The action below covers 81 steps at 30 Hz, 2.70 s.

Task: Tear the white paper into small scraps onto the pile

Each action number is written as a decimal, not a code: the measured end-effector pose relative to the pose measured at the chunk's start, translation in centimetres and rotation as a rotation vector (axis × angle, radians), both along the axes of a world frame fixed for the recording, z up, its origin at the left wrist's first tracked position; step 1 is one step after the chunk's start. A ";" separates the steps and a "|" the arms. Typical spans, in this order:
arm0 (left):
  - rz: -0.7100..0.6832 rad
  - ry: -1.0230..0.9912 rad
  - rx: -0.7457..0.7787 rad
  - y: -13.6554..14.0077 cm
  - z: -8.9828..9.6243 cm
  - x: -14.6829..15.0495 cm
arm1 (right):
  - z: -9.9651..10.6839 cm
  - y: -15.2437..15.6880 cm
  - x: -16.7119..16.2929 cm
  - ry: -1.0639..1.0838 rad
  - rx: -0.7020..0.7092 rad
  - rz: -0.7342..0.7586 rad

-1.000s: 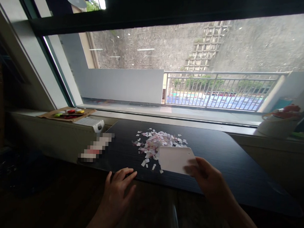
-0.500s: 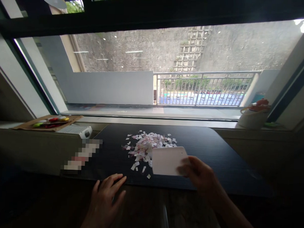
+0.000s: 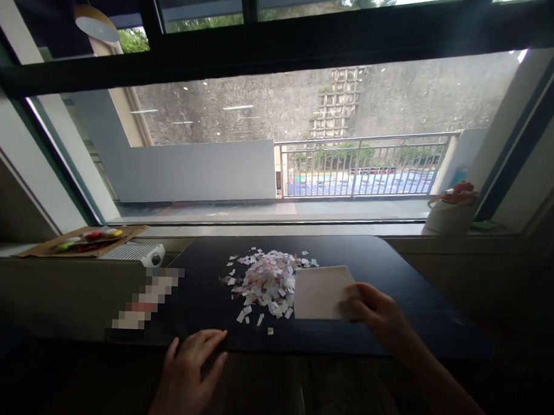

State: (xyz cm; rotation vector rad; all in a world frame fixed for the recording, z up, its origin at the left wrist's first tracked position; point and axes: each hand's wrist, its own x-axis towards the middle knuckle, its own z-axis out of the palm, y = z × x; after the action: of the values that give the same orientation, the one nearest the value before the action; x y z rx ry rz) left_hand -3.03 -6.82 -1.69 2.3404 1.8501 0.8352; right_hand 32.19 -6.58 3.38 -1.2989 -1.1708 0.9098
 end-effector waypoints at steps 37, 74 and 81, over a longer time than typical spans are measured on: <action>0.045 -0.130 0.391 8.0 1.0 0.3 | -2.7 1.0 -0.2 -0.134 0.089 -0.093; 0.053 -0.131 0.373 8.2 0.6 0.2 | -2.3 1.6 -1.4 0.031 0.237 0.056; 0.075 -0.140 0.378 8.0 0.7 0.4 | -1.8 1.1 -0.6 -0.163 0.178 -0.137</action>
State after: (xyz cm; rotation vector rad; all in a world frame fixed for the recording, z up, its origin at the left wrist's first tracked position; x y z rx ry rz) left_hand -2.63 1.21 -0.95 2.3418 1.8682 1.4313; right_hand 31.58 -5.53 1.59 -1.3079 -1.2428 0.5947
